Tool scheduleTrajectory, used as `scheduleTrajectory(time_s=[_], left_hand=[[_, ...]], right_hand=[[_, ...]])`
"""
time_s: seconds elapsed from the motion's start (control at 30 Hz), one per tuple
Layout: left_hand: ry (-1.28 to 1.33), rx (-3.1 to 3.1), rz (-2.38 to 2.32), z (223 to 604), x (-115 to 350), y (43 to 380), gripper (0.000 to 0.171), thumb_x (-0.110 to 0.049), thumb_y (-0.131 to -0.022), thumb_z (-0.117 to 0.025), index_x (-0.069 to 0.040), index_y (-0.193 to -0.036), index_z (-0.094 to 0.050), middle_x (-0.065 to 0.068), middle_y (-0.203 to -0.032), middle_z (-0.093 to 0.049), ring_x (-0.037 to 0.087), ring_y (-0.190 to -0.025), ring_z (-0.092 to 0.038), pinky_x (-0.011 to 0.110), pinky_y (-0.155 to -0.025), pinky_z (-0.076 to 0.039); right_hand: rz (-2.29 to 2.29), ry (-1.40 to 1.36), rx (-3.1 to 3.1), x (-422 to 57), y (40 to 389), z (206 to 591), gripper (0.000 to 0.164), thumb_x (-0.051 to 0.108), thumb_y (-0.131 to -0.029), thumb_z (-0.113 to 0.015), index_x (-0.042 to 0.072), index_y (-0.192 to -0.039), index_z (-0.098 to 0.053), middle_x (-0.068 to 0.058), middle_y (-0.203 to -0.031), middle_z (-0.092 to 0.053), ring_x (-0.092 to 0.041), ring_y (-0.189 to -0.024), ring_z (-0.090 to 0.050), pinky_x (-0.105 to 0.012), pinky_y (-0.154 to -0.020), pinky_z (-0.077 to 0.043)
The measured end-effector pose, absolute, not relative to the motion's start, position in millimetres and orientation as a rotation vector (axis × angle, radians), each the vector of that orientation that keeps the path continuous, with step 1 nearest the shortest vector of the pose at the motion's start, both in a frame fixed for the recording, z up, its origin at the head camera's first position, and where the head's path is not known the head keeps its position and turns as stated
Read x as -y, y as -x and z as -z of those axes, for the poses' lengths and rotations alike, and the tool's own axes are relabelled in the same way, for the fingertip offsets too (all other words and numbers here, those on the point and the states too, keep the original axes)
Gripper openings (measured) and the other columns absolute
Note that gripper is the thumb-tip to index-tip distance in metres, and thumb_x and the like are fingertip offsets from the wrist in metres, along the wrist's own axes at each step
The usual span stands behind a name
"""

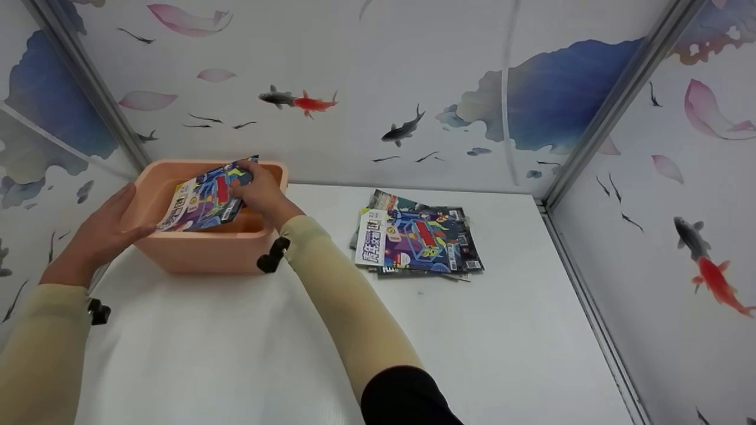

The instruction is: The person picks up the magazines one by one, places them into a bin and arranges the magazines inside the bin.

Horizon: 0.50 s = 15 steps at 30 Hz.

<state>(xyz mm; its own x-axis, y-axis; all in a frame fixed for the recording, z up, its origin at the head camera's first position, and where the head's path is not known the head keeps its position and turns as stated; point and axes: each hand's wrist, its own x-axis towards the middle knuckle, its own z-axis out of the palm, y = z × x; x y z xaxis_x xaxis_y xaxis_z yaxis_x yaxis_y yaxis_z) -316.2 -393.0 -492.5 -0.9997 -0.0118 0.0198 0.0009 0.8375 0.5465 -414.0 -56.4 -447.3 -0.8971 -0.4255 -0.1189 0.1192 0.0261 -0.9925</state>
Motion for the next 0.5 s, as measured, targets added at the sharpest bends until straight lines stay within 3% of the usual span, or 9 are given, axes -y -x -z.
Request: scheduleTrajectory(time_s=[0.3,0.5], left_hand=[[0.013,2.966,0.874,493.4,392.3,315.2,0.122,-0.075,-0.097,-0.068,-0.023,-0.179,0.006,0.013,-0.186,0.000,0.055,-0.165,-0.016,0.085,-0.120,-0.021],[0.010,2.937,0.917,490.6,389.7,314.9,0.126,-0.079,-0.092,-0.072,-0.030,-0.180,0.003,0.012,-0.186,-0.007,0.054,-0.163,-0.023,0.085,-0.118,-0.024]], right_hand=[[1.817,0.435,-2.061,51.4,416.2,447.5,0.070,0.007,-0.103,-0.078,0.016,-0.166,-0.050,-0.013,-0.145,-0.062,-0.025,-0.117,-0.071,-0.034,-0.095,-0.064],[1.779,0.531,-2.113,52.9,417.8,450.3,0.070,0.004,-0.101,-0.081,0.013,-0.164,-0.053,-0.015,-0.141,-0.065,-0.024,-0.116,-0.071,-0.037,-0.094,-0.064]])
